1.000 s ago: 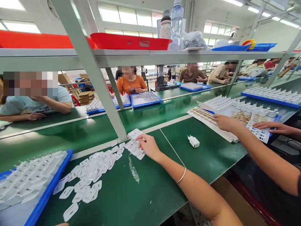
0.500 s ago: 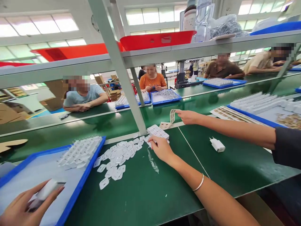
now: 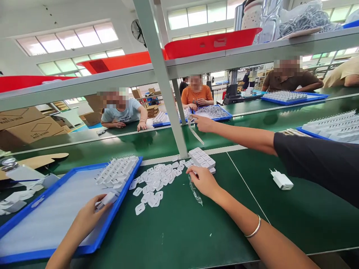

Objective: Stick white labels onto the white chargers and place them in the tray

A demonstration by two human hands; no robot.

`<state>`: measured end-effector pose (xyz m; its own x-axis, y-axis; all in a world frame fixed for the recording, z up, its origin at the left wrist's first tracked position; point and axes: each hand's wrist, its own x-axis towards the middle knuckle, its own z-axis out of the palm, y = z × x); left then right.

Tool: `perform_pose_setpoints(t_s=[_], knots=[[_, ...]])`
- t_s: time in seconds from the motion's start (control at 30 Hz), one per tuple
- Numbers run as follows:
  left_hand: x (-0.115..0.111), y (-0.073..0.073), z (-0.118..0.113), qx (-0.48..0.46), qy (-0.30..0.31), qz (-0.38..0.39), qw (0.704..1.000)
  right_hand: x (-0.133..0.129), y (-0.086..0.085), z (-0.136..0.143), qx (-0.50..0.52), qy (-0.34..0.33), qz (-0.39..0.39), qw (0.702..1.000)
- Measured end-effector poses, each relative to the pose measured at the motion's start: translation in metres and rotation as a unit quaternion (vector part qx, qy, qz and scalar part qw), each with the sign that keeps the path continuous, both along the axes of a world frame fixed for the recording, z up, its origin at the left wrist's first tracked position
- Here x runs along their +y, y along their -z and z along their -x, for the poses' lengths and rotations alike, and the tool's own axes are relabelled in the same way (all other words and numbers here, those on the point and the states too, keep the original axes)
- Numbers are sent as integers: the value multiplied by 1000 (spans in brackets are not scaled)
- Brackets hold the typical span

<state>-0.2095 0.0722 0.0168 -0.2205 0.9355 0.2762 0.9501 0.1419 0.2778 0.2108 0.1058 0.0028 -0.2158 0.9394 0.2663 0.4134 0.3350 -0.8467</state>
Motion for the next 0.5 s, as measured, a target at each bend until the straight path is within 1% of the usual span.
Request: perform_pose_setpoints(t_s=[0.1,0.23,0.37,0.5], knots=[[1,-3,-8,-9,2,38,999,-2,0,1,-9,-1,4,1000],[3,-7,-14,16,-30,42,999,-3,-1,2,-26,-6,4,1000],[4,-9,-14,9,-32,53,998,-6,4,4,-37,-17,3,999],[1,-7,-12,0,-29,55,998,-8,12,4,-41,-32,9,999]])
